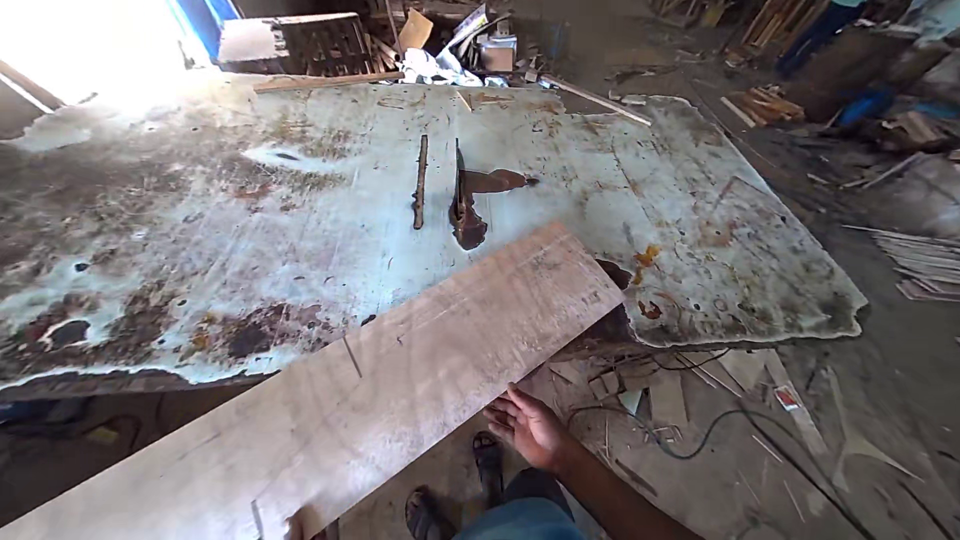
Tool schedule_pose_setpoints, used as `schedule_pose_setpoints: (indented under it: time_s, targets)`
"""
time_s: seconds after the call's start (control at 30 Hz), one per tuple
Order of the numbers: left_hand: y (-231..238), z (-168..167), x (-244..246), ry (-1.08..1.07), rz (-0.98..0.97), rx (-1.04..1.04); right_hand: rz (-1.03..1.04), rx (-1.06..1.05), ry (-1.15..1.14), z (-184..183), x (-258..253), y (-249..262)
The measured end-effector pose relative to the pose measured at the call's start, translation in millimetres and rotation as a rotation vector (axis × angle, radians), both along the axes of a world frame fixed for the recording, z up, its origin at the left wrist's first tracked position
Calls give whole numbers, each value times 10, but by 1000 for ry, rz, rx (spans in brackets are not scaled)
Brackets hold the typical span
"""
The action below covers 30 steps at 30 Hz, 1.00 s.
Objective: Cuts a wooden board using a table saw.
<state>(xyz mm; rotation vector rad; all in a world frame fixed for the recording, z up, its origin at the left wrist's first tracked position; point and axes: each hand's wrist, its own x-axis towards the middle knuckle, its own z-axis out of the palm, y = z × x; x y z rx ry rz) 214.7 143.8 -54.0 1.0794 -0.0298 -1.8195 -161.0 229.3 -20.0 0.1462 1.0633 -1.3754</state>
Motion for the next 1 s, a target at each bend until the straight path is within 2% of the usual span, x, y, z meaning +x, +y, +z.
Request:
schedule_pose_setpoints:
  time_s: [0.13,0.23,0.37,0.43,0.53,0.6,0.63,0.67,0.7,0.73,0.8,0.9,0.97,1.0]
  targets:
    - [149,-94,-72,-52,-4,76,-27,-49,-45,-157,439,-286]
    - [171,-287,-107,-28,9,169,-169,-26,-34,-160,702,-509]
    - [308,-544,-23,37,-111,143,-239,-97,109,-6,822,-423]
    - [395,-594,-28,3,-274,164,-234,-178,194,185,852,-269]
    - [431,-617,-187,-198,-756,205,-255,-250,403,502,904,-74]
    - [401,-590,-295,-364,-1111,52,-287,-242,612,707,932,35]
    - [339,-512,-344,-432,-1242,-73,-313,-230,724,808,932,85]
    - [258,-385,-384,-489,-1286,-206,-344,-226,835,906,914,135]
    - [174,-172,-404,-553,-1233,-331,-375,-235,941,1016,875,181]
    - [100,101,-391,-630,-1077,-467,-400,-269,1032,1139,815,219]
    - [-94,789,-235,-734,-584,-787,-382,-363,1193,1418,652,266]
    - [-612,1741,263,-934,40,-1261,-162,-433,1468,1941,390,275]
    - [-963,2210,539,-1165,399,-1426,38,-485,1637,2249,221,234]
    - [-1129,2358,607,-1272,511,-1467,134,-519,1716,2392,143,172]
